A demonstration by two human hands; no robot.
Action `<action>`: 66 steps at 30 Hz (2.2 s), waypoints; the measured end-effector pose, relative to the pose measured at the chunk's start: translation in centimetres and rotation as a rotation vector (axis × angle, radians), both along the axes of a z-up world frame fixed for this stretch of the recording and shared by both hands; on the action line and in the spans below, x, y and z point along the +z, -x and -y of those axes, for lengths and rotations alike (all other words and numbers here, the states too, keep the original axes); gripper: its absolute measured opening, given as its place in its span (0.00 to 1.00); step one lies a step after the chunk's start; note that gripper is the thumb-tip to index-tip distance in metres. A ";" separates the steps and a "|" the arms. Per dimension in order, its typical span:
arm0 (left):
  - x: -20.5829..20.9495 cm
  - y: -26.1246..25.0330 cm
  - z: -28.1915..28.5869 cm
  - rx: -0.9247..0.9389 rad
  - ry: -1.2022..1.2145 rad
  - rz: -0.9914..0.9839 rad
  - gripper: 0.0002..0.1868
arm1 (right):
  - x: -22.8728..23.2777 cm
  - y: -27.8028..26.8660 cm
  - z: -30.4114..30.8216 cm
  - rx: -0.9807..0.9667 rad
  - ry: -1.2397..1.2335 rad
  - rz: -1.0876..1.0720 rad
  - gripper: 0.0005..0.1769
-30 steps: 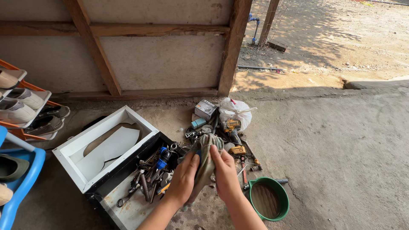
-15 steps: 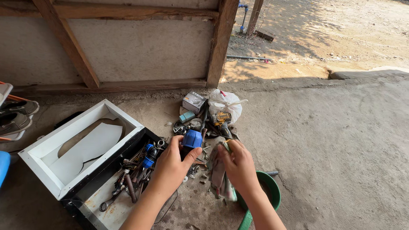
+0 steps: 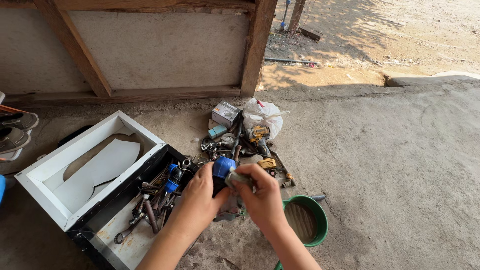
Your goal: The person wipes several tools and small objects with a cloth. They handle pliers, a small black device with wires, and a blue plastic object, cleaning each one before placing it back into a white box.
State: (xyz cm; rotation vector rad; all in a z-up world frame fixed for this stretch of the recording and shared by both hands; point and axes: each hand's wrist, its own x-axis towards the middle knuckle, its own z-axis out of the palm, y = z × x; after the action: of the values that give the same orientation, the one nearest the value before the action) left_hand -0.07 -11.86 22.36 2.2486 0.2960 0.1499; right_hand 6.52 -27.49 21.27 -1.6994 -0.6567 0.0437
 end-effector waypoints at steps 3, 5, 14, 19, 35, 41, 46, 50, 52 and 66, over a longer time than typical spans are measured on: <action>0.4 0.6 -0.6 -0.025 -0.060 0.022 0.35 | -0.4 0.7 -0.4 -0.112 0.133 -0.109 0.06; 0.8 0.8 -0.2 -0.052 -0.046 -0.113 0.34 | -0.7 -0.1 -0.5 -0.123 -0.063 -0.170 0.05; 2.1 1.7 0.1 -0.032 -0.060 0.053 0.36 | 1.3 -0.3 0.2 -0.106 -0.114 -0.132 0.09; 2.3 2.5 0.7 -0.080 -0.110 0.145 0.32 | 1.9 1.1 0.3 -0.054 -0.025 -0.030 0.08; 1.5 3.4 2.4 -0.147 -0.261 0.325 0.33 | 1.1 0.5 1.6 -0.297 -0.021 -0.158 0.06; 3.6 2.5 0.8 -0.080 -0.318 0.090 0.36 | 0.3 0.0 2.0 -0.169 -0.121 -0.150 0.06; 2.6 1.7 0.6 -0.011 -0.405 0.214 0.29 | -0.4 1.8 0.7 -0.026 -0.035 -0.065 0.08; 1.3 0.4 1.1 0.038 -0.614 0.317 0.21 | -0.6 2.9 -0.5 -0.089 0.059 0.042 0.09; 1.0 0.1 1.4 0.042 -0.665 0.330 0.19 | -0.5 2.3 -0.7 -0.169 -0.068 -0.089 0.07; 0.2 0.9 1.9 -0.023 -0.744 0.341 0.19 | -1.2 -0.5 -0.8 -0.240 0.009 -0.156 0.08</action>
State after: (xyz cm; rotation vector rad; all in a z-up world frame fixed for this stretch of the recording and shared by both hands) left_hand -0.99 -13.71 22.52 2.8897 0.0208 0.7218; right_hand 7.06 -26.70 20.08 -1.7525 -0.3347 0.0095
